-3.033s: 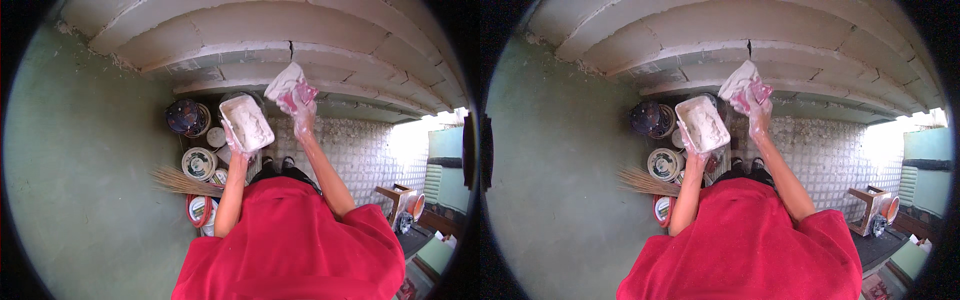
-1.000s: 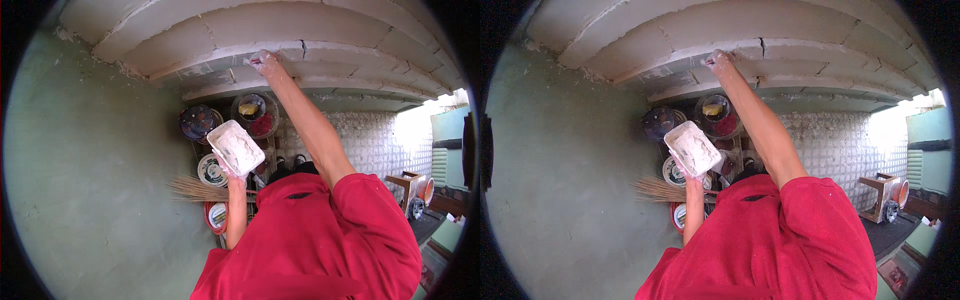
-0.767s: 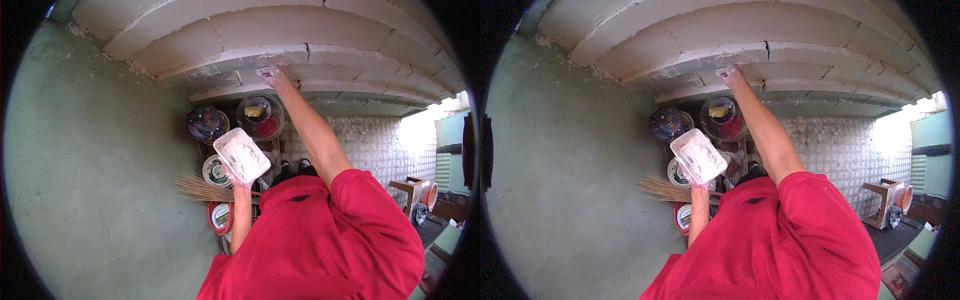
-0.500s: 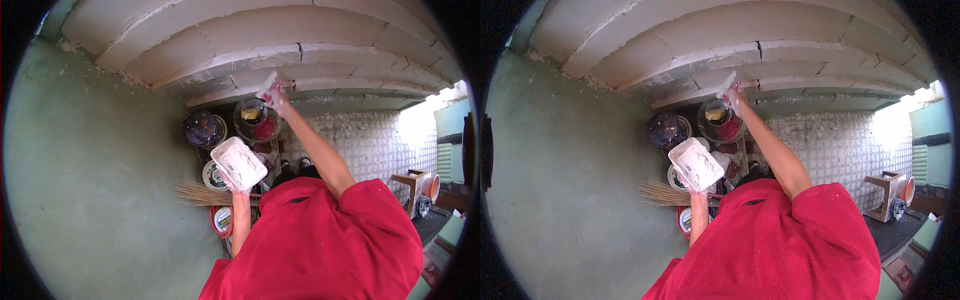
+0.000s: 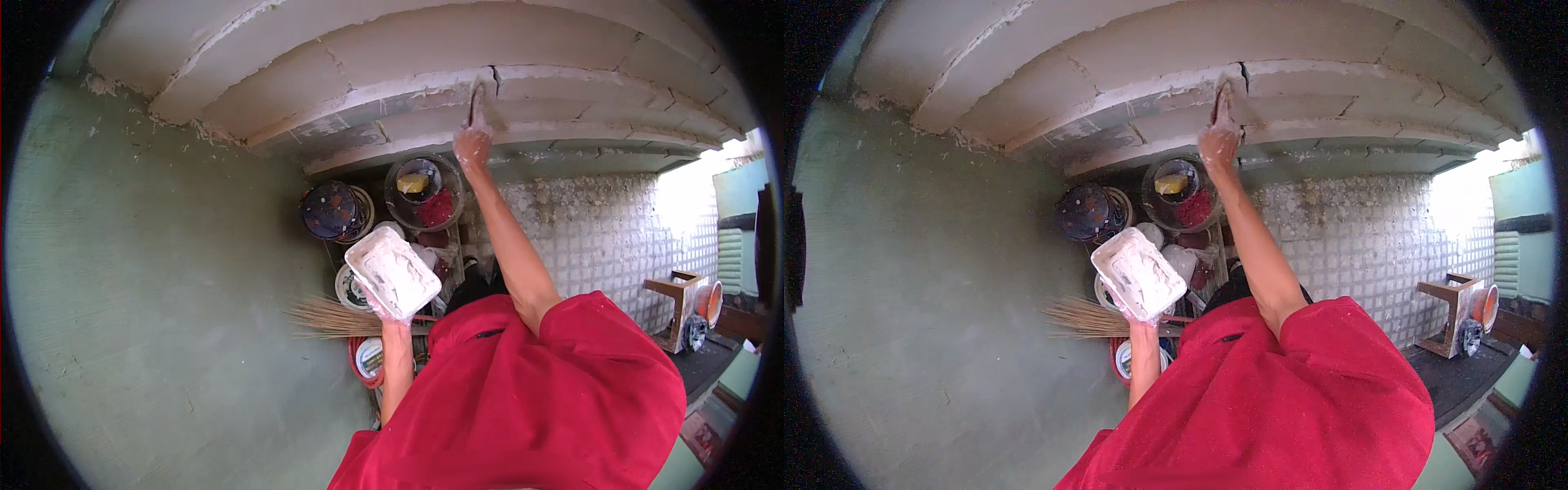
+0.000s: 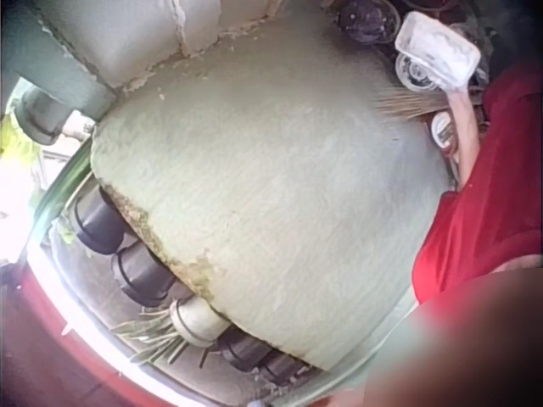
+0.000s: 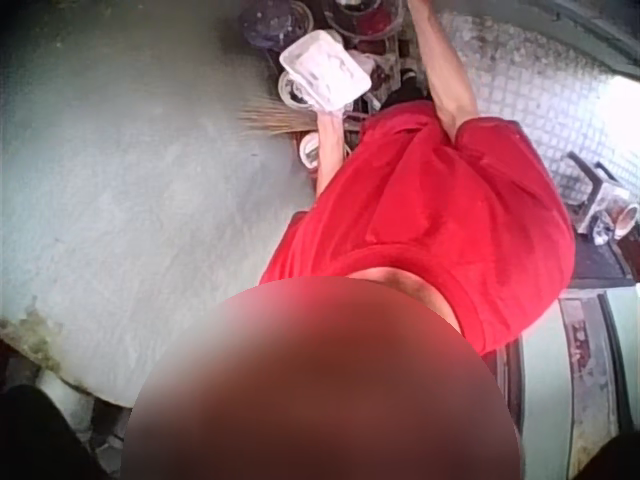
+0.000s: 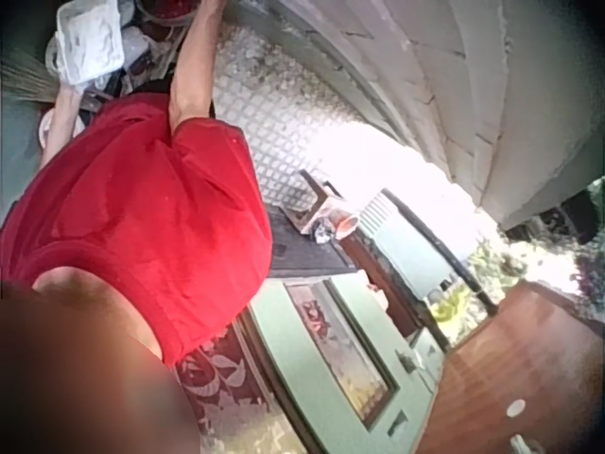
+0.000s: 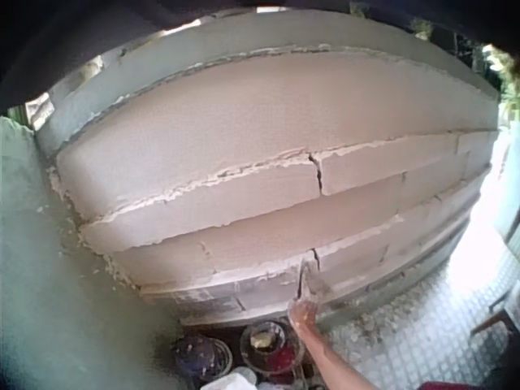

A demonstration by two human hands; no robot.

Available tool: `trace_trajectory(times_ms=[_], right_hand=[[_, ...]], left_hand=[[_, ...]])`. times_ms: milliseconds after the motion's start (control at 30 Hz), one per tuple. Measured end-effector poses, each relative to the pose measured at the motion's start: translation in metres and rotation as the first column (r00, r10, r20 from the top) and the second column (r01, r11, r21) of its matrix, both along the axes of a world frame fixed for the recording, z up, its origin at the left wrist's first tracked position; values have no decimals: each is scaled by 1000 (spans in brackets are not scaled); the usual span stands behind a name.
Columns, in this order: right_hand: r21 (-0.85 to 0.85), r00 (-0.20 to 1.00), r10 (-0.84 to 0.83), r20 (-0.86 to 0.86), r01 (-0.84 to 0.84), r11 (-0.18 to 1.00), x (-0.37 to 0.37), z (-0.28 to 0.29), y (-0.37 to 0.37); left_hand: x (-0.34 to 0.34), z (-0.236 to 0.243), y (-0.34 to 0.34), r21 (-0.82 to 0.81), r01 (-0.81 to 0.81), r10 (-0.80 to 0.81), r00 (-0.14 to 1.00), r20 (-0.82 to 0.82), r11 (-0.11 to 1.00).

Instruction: Filling and smoothing cracks in a concrete ceiling using plaster compound and a scraper tool.

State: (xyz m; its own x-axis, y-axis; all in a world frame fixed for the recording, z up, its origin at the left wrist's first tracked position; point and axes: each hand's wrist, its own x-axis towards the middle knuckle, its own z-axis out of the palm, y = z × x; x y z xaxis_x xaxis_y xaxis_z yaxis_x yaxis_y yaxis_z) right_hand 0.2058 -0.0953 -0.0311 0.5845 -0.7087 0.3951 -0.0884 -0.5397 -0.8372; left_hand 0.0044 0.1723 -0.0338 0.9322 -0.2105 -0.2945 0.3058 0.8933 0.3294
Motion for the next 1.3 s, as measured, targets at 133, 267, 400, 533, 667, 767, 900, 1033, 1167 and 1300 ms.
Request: trace_trajectory(times_ms=[133,267,400,533,667,767,900,1033,1167,1300], right_hand=[[85,999,-18,28,15,996,13,5,42],[195,998,45,-51,-35,980,24,18,82],[122,981,186,51,-191,974,18,26,104],[142,990,139,10,-139,980,9,-4,80],[409,989,-145,35,118,905,-4,29,25],[368,995,-90,40,69,927,5,21,0],[78,990,-124,-67,130,988,28,28,24],[202,998,-38,-47,47,978,37,28,61],[239,992,116,-51,-100,966,28,27,100],[249,954,276,-116,-241,938,-7,42,96]], left_hand=[[-1,1,5,-23,-29,28,1000,-11,999],[2,6,5,-13,2,-2,1000,14,1000],[7,18,2,45,-13,15,999,-39,999],[10,14,0,88,25,-28,999,40,996],[5,1,8,-7,26,-26,999,19,1000],[3,-4,5,14,24,-24,1000,-4,1000],[7,-7,7,52,8,-7,1000,-20,999],[10,-4,13,57,-7,7,1000,-3,998],[13,14,9,98,-36,35,999,13,995],[19,22,6,148,-109,107,994,21,983]])
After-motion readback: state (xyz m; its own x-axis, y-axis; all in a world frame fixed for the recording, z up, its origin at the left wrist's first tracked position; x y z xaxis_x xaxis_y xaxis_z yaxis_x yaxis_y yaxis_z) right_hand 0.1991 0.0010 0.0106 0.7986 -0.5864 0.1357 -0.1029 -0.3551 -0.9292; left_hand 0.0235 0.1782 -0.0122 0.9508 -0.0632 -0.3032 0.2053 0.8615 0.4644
